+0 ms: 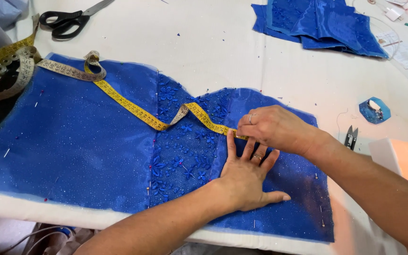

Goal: Measuring and marking a piece of blue beaded fabric with a yellow measuring tape on a work table.

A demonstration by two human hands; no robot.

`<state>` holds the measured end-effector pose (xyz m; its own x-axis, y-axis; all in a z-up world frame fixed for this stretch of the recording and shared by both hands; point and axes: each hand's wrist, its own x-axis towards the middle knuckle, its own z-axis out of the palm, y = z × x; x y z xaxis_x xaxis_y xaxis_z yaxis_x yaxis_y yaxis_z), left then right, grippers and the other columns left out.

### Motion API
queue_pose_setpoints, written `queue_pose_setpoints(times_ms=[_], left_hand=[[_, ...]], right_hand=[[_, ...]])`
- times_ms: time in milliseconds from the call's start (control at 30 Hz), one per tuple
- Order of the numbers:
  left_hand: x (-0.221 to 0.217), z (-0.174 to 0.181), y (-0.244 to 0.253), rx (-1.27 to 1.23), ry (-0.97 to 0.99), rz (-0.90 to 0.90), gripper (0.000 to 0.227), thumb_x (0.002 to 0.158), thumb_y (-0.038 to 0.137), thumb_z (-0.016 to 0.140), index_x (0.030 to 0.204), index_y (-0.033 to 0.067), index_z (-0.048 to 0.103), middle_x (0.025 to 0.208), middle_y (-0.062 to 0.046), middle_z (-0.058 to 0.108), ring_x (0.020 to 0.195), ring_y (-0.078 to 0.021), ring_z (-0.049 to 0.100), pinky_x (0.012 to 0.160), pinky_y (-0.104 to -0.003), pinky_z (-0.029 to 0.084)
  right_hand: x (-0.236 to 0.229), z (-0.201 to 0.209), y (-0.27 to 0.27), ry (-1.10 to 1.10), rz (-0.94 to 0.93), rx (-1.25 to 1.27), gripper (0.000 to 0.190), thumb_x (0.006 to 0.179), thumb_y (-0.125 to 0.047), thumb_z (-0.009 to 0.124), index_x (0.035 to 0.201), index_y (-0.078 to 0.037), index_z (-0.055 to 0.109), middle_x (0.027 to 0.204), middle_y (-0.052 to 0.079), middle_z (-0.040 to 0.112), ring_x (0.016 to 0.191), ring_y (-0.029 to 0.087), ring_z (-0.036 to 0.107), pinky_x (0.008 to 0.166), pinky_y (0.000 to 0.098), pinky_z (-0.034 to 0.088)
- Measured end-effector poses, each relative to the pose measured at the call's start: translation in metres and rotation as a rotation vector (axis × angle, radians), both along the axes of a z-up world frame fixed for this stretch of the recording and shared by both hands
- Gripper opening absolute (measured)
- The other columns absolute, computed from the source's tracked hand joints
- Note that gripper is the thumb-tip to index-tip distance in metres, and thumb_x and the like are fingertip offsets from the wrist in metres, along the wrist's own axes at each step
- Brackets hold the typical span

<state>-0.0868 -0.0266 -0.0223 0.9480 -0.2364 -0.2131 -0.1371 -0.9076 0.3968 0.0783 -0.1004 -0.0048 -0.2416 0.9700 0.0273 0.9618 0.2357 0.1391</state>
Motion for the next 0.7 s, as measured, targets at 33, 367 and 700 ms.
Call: queue_pose_setpoints(times_ms=[33,367,700], left_hand=[[0.000,-0.001,-0.001,0.000,0.000,-0.002,0.104,0.074,0.080,0.024,0.157,0.0175,0.016,0.166,-0.014,0.003,0.153,-0.0370,-0.015,0.107,-0.077,-0.024],[0.002,-0.007,-0.003,0.031,-0.011,-0.005,0.107,0.073,0.082,0.027,0.158,0.0190,0.012,0.166,-0.012,0.006,0.152,-0.0393,-0.015,0.107,-0.076,-0.024],[0.002,-0.015,-0.005,0.016,-0.063,0.007,0.108,0.072,0.083,0.031,0.157,0.0187,0.015,0.165,-0.011,0.011,0.152,-0.0426,-0.013,0.107,-0.078,-0.023]], right_hand=[[-0.002,0.001,0.000,0.000,-0.002,0.000,0.022,0.077,-0.007,0.076,0.098,-0.013,0.072,0.102,0.001,0.071,0.077,0.023,0.066,0.057,0.0368,0.054],[-0.010,0.000,0.002,0.068,0.018,-0.064,0.014,0.081,-0.010,0.070,0.095,-0.013,0.069,0.097,0.001,0.069,0.075,0.024,0.063,0.064,0.0389,0.053],[-0.016,0.001,0.000,0.077,0.006,-0.102,0.017,0.080,-0.011,0.071,0.097,-0.014,0.070,0.093,0.000,0.068,0.074,0.024,0.063,0.060,0.0392,0.052]])
